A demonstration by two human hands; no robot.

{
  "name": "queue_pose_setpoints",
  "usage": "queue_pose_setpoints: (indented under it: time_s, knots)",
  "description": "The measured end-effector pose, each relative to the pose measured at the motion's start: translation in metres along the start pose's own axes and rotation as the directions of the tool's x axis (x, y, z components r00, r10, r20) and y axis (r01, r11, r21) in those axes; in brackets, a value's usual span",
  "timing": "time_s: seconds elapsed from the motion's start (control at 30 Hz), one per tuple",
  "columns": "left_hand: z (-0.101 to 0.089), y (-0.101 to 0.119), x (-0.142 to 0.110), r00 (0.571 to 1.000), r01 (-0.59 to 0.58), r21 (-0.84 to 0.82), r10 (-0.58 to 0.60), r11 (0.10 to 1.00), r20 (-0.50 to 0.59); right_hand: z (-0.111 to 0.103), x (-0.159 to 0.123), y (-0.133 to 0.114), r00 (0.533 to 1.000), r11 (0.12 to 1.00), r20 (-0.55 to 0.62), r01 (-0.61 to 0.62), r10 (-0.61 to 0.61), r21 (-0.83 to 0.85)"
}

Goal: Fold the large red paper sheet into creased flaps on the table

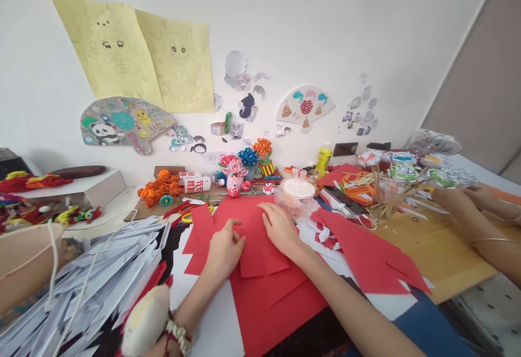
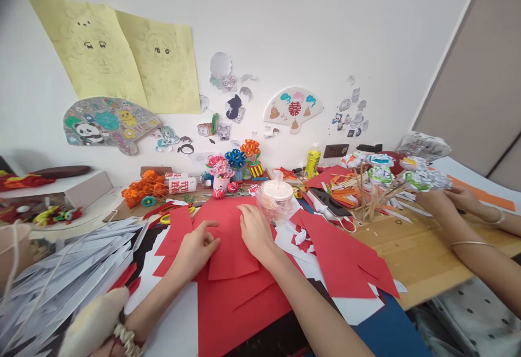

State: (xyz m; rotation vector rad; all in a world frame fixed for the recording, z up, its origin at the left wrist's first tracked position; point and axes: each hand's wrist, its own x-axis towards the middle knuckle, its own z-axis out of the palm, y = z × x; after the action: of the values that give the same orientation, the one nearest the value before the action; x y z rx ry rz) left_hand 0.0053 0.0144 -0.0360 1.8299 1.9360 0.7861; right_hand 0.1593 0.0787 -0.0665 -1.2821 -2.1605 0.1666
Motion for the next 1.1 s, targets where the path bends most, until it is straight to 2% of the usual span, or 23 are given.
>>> queue_pose_setpoints:
  time_s: [0.1,0.27,0.7,0.8,0.9,1.0,1.1]
  knots:
    - [0.002,-0.001,0.000,1.000,0.003,0.002,-0.003,1.000,-0.002,0.003,-0.002,0.000,0.999,0.998,0.016,-0.032,0.033,-0.048]
    - [0.002,0.001,0.001,1.000,0.008,0.009,-0.008,1.000,-0.002,0.010,-0.007,-0.001,0.996,0.987,0.093,0.000,0.015,-0.162]
    - [-0.001,0.001,-0.002,1.000,-0.015,-0.054,0.017,0.998,0.022,0.009,-0.009,-0.004,0.988,0.983,0.147,-0.009,0.037,-0.186]
    - [-0.001,0.001,-0.002,1.000,-0.017,-0.073,0.018,0.997,0.008,0.008,-0.009,-0.003,0.994,0.988,0.105,-0.010,0.027,-0.152]
    - [-0.002,0.000,-0.001,0.999,-0.018,-0.081,0.016,0.997,-0.028,0.000,-0.006,-0.006,0.999,0.999,-0.037,-0.023,0.022,-0.022]
    - [-0.003,-0.001,-0.001,0.997,-0.004,-0.076,-0.003,0.997,-0.083,-0.009,-0.004,-0.011,0.985,0.995,-0.175,0.027,-0.009,0.097]
    - [-0.003,-0.002,0.000,0.993,0.017,-0.056,-0.024,0.998,-0.117,-0.009,-0.006,-0.012,0.990,0.997,-0.131,0.051,-0.044,0.049]
